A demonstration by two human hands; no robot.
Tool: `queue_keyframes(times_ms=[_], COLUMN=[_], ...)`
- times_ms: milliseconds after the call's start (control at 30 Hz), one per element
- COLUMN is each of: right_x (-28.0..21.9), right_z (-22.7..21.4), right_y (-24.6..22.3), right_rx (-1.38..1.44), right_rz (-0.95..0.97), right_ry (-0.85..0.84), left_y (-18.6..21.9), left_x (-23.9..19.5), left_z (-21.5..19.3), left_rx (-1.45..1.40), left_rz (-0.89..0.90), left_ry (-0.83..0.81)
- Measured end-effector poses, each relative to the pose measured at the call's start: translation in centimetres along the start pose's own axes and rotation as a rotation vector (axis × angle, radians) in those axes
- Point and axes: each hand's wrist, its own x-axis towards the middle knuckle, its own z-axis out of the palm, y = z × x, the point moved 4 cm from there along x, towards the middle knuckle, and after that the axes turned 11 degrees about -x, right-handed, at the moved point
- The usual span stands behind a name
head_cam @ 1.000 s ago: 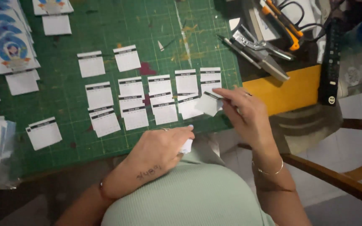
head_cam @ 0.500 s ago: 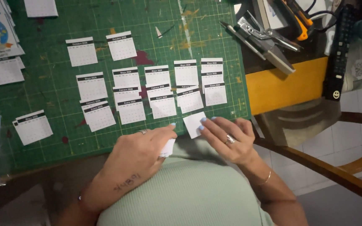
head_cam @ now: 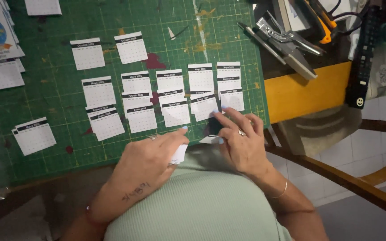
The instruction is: Organizing small printed calendar slips by placing them into a grid layout on a cutting mat.
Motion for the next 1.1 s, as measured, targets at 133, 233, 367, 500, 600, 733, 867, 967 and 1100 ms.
queue_keyframes(times_ms=[133, 233, 367, 500, 600, 733, 867, 967, 1100], right_x=[0.7, 0.5, -0.3, -1.0, -0.8, -0.5, -1.0, -2.6, -2.3], right_z=[-1.1, -1.0, -0.5, -0.4, -0.3, -0.7, -0.5, 0.4, -1.3], right_y=[-0.9, -1.0, -0.7, -0.4, -0.6, -0.7, -0.5, 1.1, 3.8], right_rx=[-0.003, -0.007, 0.028, 0.01, -0.007, 0.007, 0.04, 0.08, 0.073], right_rz=[-0.01, -0.022, 0.011, 0.092, 0.09, 0.064, 0.078, 0.222, 0.406], right_ry=[0.019, -0.002, -0.007, 0.013, -0.005, -0.003, 0.004, -0.051, -0.009], left_y=[0.2, 0.1, 0.1, 0.5, 0.6, 0.6, 0.5, 0.6, 0.4], left_x=[0.3, 0.6, 0.8, 1.0, 1.2, 1.3, 1.4, 1.6, 1.5], left_z=[0.1, 0.1, 0.3, 0.0, -0.1, -0.1, 0.1, 0.0, 0.4], left_rx=[-0.021, -0.064, -0.088, -0.092, -0.102, -0.125, -0.125, -0.127, -0.138], left_rz=[-0.021, -0.039, -0.029, 0.002, -0.02, -0.037, -0.049, -0.049, -0.037], left_ry=[-0.04, -0.057, -0.058, -0.018, -0.042, -0.052, -0.083, -0.097, -0.12])
